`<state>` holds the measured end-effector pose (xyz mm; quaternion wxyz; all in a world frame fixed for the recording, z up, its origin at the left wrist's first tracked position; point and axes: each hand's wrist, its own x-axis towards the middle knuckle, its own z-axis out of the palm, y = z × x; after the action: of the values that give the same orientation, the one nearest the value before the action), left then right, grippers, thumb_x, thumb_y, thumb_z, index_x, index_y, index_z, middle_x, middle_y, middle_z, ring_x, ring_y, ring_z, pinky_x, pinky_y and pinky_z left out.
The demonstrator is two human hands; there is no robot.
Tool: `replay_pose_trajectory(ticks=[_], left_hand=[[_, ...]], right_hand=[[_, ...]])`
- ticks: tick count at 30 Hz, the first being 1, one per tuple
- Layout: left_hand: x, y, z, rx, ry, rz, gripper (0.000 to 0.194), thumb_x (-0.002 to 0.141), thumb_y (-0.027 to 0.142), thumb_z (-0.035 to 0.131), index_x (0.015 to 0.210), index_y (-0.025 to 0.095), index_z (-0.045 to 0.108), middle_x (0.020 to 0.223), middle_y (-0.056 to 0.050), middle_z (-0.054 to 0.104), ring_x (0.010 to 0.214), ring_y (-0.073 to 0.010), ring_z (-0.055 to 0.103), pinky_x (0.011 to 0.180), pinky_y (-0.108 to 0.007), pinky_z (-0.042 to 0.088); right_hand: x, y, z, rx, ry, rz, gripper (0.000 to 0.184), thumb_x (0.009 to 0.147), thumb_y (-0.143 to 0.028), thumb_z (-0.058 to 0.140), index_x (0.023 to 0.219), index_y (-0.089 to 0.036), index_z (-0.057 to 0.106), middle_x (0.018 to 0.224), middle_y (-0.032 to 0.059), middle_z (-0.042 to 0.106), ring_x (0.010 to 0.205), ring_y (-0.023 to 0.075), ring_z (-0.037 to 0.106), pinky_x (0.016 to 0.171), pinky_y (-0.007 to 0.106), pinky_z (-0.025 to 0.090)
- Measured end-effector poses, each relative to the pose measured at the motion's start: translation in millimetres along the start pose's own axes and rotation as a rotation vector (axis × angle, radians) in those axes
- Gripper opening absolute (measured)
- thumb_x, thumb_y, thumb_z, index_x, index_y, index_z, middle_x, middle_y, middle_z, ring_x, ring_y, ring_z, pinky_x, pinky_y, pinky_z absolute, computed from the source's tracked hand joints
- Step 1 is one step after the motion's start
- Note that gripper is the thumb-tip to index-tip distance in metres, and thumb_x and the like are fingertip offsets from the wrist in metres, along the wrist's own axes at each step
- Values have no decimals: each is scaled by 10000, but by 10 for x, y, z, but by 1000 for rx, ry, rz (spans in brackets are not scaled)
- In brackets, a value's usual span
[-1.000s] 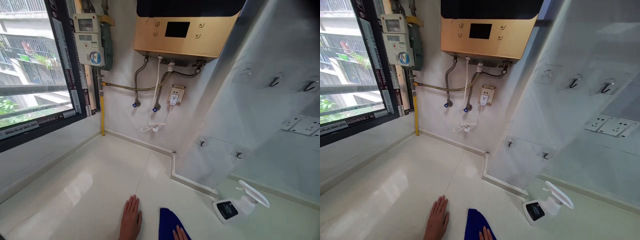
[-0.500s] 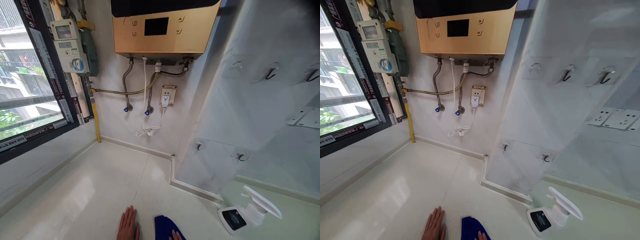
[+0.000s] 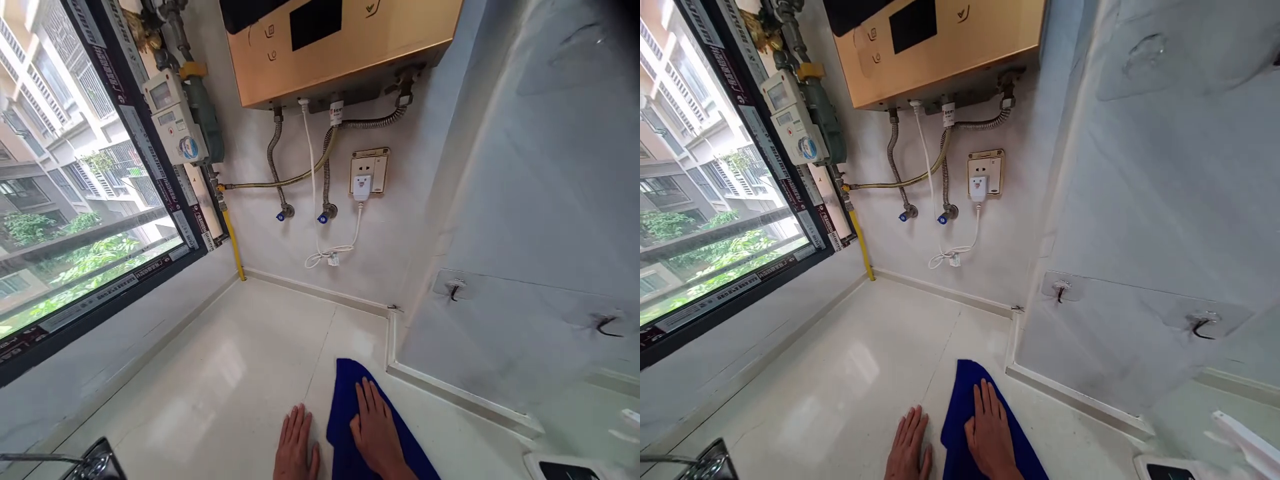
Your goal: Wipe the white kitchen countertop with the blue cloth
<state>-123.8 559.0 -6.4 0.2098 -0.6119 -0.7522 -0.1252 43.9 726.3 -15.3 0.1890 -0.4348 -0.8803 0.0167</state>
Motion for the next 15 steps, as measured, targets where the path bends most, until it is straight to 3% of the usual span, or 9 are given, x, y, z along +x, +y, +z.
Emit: replay_pose_trajectory(ticks=[9,15], left_hand=[[-77,-93,255,49,26,42,667,893,225,512,1525,208,302,1501,-68,513,1372,-228,501,1021,-398,580],[-109,-11,119,-97,-72,-51,650,861,246,545,1491,251,388,1506,-60,504,1400,-252,467,1093,-442,531]], right_hand=[[892,98,126,-37,-2,92,632,892,-245,372,1489,-39,368,1610,199,262,1501,303,221,1175,458,283],[1376,182,222,-61,130,130,612,896,-249,398,1442,27,390,1539,297,339,1429,390,327,1085,513,361]])
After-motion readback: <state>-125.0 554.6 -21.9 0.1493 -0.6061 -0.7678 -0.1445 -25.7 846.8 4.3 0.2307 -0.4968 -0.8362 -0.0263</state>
